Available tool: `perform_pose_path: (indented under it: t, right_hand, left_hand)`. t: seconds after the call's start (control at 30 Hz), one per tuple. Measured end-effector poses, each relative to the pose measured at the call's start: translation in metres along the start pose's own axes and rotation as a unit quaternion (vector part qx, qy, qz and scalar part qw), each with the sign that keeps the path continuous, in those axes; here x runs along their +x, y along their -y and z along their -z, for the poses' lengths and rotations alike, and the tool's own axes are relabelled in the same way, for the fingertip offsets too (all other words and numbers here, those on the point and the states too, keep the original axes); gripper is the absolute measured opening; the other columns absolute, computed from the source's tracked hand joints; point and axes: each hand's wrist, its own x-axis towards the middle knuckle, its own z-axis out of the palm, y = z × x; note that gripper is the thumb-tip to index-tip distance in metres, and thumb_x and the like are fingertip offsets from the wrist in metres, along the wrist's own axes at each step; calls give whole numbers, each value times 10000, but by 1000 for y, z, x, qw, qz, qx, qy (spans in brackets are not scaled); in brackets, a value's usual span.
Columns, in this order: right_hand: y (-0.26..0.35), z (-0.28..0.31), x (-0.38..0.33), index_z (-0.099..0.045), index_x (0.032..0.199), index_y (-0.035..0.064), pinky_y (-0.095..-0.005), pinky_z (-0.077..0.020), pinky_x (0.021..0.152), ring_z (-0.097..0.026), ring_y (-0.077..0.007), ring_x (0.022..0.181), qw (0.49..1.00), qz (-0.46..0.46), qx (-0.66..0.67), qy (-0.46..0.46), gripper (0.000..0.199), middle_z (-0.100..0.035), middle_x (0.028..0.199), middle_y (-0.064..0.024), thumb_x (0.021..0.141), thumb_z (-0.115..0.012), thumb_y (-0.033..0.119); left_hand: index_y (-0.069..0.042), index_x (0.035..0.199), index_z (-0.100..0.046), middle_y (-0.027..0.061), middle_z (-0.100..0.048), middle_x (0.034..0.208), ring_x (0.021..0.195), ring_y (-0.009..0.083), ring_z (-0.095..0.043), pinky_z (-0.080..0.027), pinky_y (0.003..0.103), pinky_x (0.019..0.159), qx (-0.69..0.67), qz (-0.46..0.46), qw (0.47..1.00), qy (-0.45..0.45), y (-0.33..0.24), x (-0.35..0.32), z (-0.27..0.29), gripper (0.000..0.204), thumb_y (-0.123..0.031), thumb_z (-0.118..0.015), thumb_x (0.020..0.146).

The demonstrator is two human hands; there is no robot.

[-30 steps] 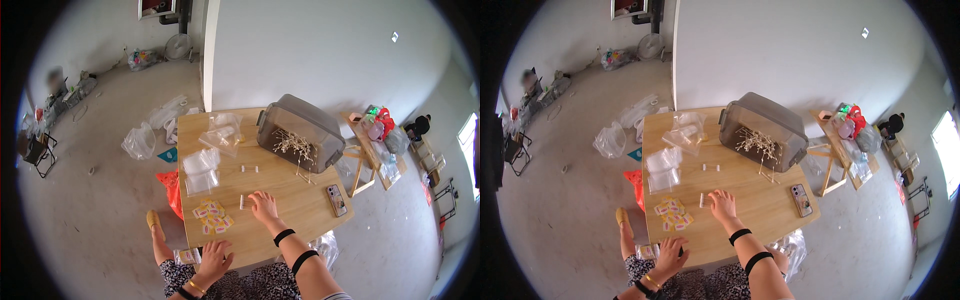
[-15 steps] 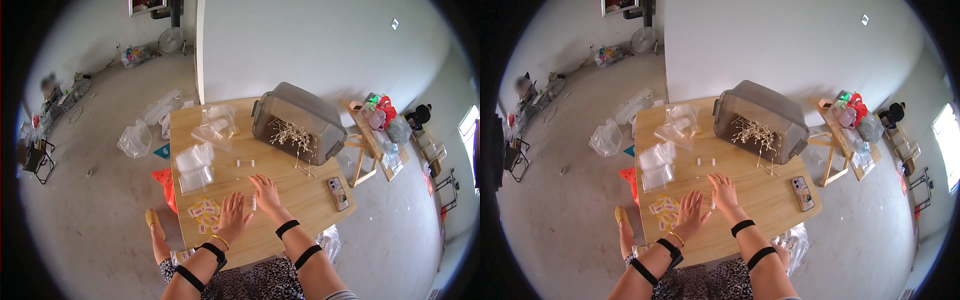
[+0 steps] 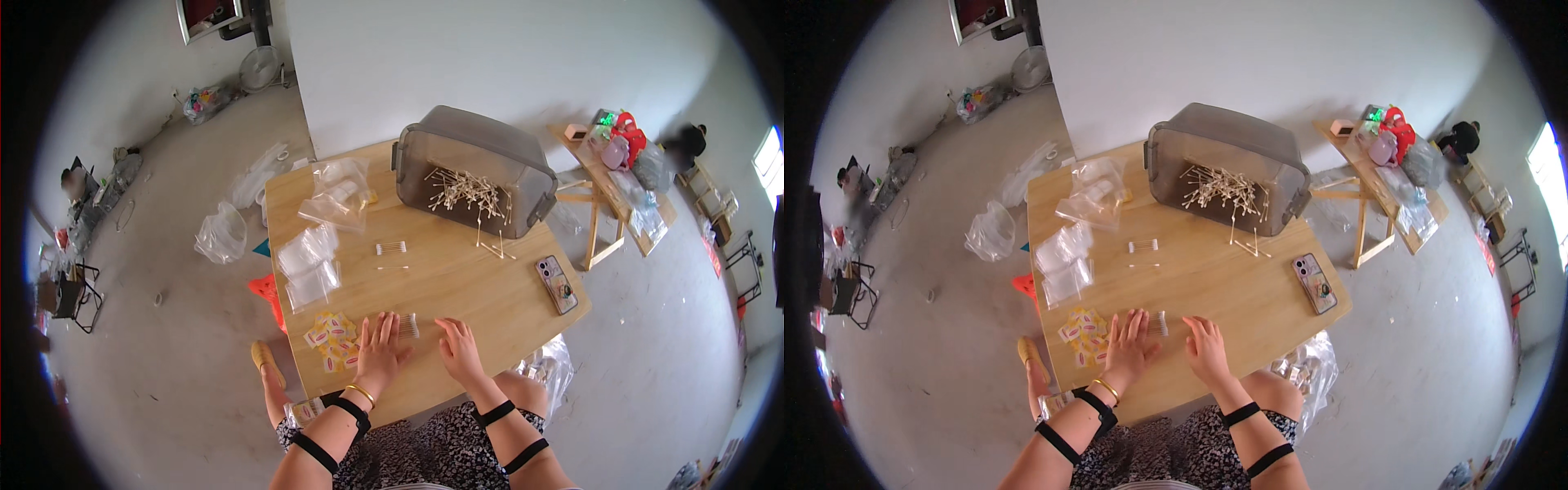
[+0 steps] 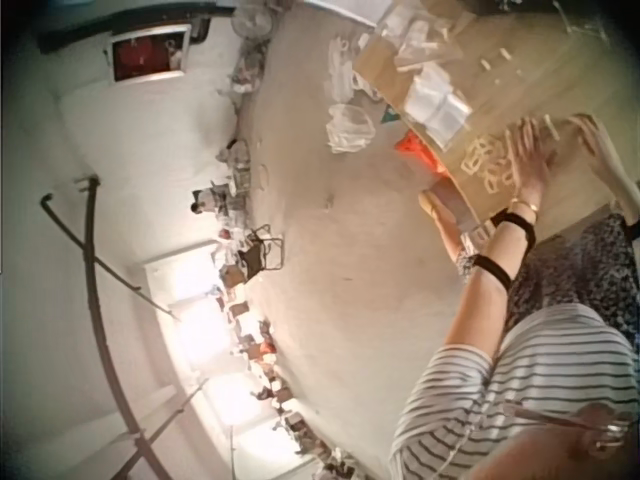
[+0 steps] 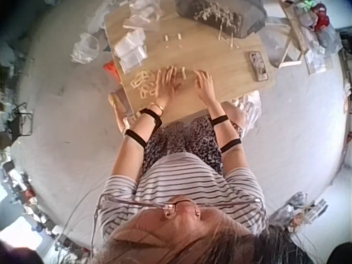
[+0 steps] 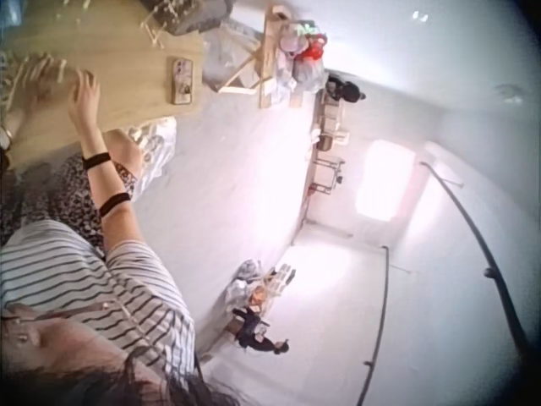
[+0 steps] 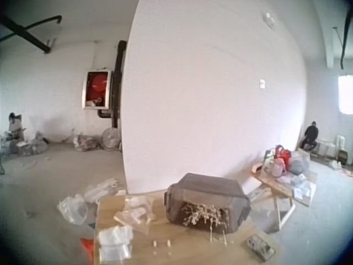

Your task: Sort cotton swabs into rows on a table and package them into plastic bags.

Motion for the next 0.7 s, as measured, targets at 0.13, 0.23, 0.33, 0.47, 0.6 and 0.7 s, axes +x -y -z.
perform_pose_path:
  t: [0.13, 0.23, 0.33, 0.47, 0.6, 0.7]
  right_hand:
    - [12, 2, -24, -534, 1320, 53, -473, -403, 1043, -500, -386, 1215, 1000, -16, 7, 0, 445, -547, 1326, -180, 875, -557, 45]
    - [18, -2, -36, -496, 1376, 65, -499, -343, 1108, -441, -379, 1306, 1000, 0, -16, 23, 503, -487, 1411, -180, 883, -578, 114]
    - [21, -12, -42, -430, 1452, 65, -494, -238, 1189, -325, -354, 1426, 990, 53, -110, 68, 626, -389, 1518, -155, 899, -625, 284]
    - [18, -21, -36, -278, 1540, 40, -484, -139, 1232, -185, -329, 1507, 977, 60, -183, 96, 854, -247, 1609, -166, 895, -607, 493]
    - [22, -32, -24, -206, 1552, -5, -470, -133, 1237, -160, -329, 1517, 974, 78, -180, 109, 903, -209, 1618, -200, 903, -579, 499]
    - [21, -45, -25, -202, 1553, -9, -457, -128, 1241, -152, -337, 1519, 955, 102, -253, 116, 885, -203, 1616, -216, 902, -575, 462]
  left_hand:
    - [-16, 1547, -249, 121, -303, 1586, 1508, 254, -209, -80, 522, 1231, 26, 2, 1000, 14, -12, -22, 2, 798, -557, -411, 984]
    - [-12, 1544, -249, 129, -283, 1591, 1510, 273, -198, -71, 533, 1229, 31, -1, 999, 27, -18, -36, 4, 804, -557, -422, 979]
    - [-8, 1541, -257, 148, -255, 1598, 1511, 307, -182, -50, 552, 1224, -5, -4, 1000, 27, -19, -41, 5, 808, -551, -441, 973]
    - [4, 1558, -198, 141, -184, 1638, 1534, 306, -90, -23, 567, 1217, -79, 40, 996, -5, -15, -44, 11, 872, -639, -317, 982]
    - [37, 1549, -195, 178, -130, 1646, 1535, 330, -52, 7, 564, 1216, -22, 64, 997, 25, -6, -45, 0, 889, -637, -309, 980]
    - [64, 1539, -196, 206, -134, 1639, 1536, 332, -42, 10, 561, 1215, -63, 59, 996, 0, -11, -43, -7, 912, -649, -290, 979]
